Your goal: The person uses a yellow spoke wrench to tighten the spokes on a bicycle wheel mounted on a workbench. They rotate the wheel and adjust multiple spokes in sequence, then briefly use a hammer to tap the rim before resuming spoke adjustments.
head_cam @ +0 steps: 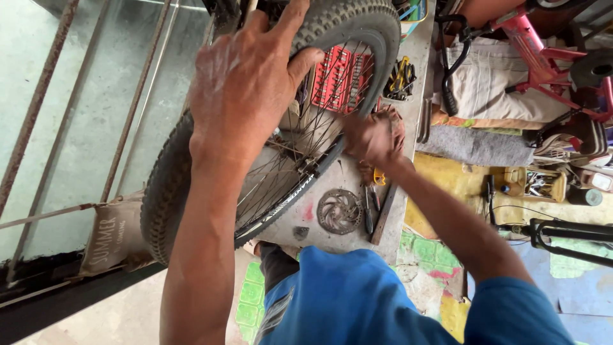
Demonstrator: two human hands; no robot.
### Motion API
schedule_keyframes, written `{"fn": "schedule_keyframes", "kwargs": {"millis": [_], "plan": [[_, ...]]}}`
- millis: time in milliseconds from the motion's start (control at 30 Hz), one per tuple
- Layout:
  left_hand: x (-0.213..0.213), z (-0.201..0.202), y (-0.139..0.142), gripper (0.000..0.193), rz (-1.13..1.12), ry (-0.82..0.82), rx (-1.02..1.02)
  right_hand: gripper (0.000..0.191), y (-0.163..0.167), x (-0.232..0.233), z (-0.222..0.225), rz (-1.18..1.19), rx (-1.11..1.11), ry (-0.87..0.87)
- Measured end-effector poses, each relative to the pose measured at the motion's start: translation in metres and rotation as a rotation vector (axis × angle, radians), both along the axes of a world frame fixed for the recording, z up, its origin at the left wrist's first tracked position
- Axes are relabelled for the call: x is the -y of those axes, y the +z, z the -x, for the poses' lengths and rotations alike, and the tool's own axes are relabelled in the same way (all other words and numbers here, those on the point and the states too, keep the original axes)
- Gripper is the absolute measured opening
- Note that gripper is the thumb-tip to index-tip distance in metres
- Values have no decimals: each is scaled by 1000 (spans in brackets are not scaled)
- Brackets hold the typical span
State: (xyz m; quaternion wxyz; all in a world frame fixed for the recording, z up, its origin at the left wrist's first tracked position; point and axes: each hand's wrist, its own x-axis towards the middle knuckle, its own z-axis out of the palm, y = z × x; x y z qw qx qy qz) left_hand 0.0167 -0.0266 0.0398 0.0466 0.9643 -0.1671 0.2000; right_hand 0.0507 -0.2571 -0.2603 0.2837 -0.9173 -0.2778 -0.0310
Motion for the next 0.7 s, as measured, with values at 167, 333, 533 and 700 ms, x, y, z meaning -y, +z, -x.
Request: {"fn": "schedule_keyframes", "kwargs": {"millis": [167, 333, 533, 700], "plan": [[-2, 2, 1, 62, 16, -16, -19, 45, 16, 0, 18, -1, 391, 165], [-3, 6, -1, 59, 3, -24, 1, 21, 33, 48, -61, -23, 168, -219], [-6, 1, -2, 55, 23, -52, 77, 18, -10, -8, 14, -281, 411, 136], [-4, 1, -3, 54, 39, -69, 40, 30, -21, -20, 50, -325, 159, 74]]}}
